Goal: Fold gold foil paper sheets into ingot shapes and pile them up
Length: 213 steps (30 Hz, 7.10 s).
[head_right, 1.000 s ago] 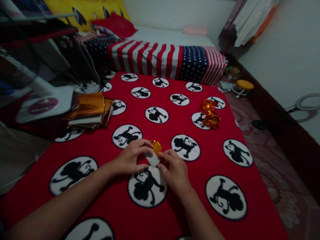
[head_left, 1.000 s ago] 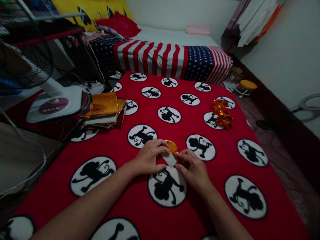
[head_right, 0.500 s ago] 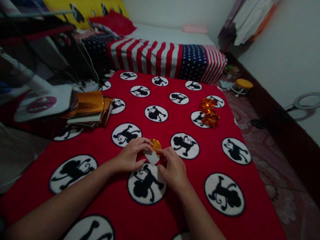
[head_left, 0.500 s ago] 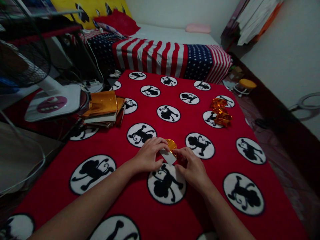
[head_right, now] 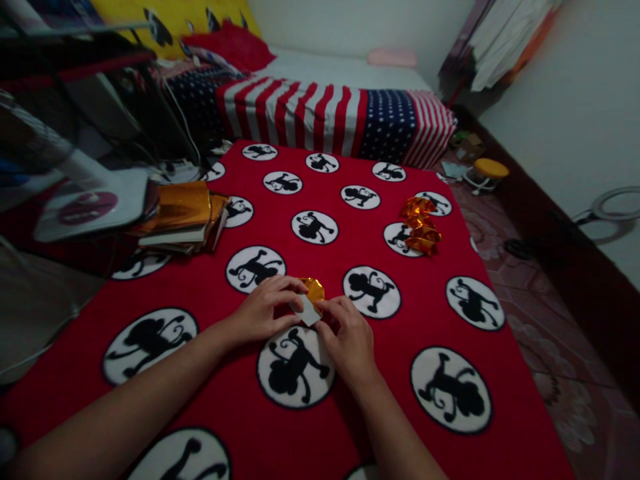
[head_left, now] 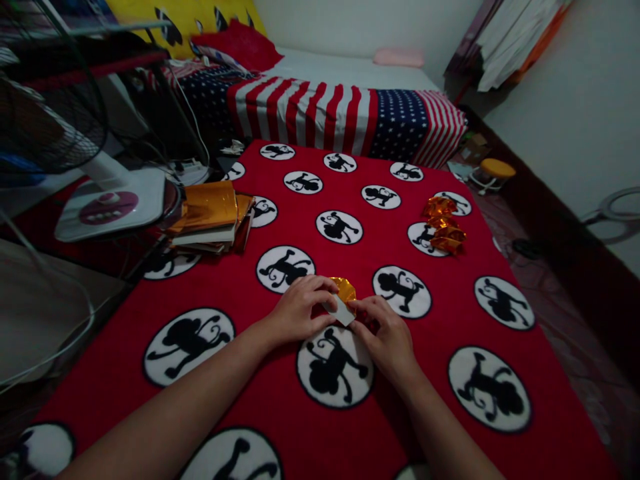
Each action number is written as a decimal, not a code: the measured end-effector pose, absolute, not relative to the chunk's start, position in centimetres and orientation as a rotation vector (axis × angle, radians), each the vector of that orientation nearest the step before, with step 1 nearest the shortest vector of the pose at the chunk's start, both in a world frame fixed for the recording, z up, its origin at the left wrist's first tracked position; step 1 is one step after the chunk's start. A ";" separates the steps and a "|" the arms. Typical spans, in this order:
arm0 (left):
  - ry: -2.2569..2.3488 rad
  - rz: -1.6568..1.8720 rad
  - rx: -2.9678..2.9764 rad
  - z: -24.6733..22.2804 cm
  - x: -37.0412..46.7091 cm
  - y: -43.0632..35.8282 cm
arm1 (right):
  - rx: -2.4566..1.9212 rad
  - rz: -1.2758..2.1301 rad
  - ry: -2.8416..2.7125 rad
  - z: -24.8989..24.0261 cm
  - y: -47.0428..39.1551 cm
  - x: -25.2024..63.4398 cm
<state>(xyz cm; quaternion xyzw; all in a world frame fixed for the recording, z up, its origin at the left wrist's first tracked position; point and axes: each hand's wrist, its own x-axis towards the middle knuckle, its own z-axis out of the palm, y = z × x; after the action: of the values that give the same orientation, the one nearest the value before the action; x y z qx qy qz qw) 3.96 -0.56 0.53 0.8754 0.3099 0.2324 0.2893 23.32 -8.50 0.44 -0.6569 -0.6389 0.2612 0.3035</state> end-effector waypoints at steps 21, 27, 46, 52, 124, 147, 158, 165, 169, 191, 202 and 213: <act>0.918 0.639 2.425 0.1 4.7 -1.1 | -1.703 0.670 -1.658 -0.2 -8.4 23.7; 1.002 0.678 2.333 -0.1 5.3 -1.0 | -1.748 0.624 -1.666 0.1 -8.2 23.5; 1.107 0.723 2.306 -0.3 5.9 -1.4 | -1.821 0.541 -1.644 0.0 -8.1 23.0; 1.115 0.726 2.304 -0.3 6.0 -1.4 | -1.804 0.532 -1.699 0.0 -8.2 23.0; 1.139 0.646 2.378 -0.4 6.1 -1.6 | -1.634 0.526 -1.671 -0.8 -9.0 23.5; 1.249 0.661 2.307 -0.3 6.8 -1.6 | -1.675 0.566 -1.617 -1.0 -8.9 23.5; 1.270 0.669 2.320 -0.1 6.9 -1.9 | -1.677 0.430 -1.809 -0.3 -9.4 23.6; 1.285 0.671 2.328 -0.2 7.0 -1.9 | -1.699 0.239 -2.010 0.2 -10.1 23.8; 1.277 0.677 2.327 -0.3 7.0 -1.9 | -1.747 0.181 -2.039 0.2 -10.1 23.4; 1.114 0.592 2.414 0.0 6.4 -1.3 | -1.855 -0.185 -2.376 1.1 -9.5 21.3; 1.191 0.628 2.360 -0.3 6.9 -1.3 | -1.802 0.038 -2.239 0.3 -10.2 22.4; 1.200 0.661 2.339 -0.4 7.0 -1.4 | -1.732 0.028 -2.154 -0.5 -11.5 22.2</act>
<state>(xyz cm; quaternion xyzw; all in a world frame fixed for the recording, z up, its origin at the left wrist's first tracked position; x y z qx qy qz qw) 6.96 -1.41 -0.37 0.8430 0.4325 0.2381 0.2137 22.18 -11.49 -0.48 -0.6154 -0.7655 0.0100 0.1877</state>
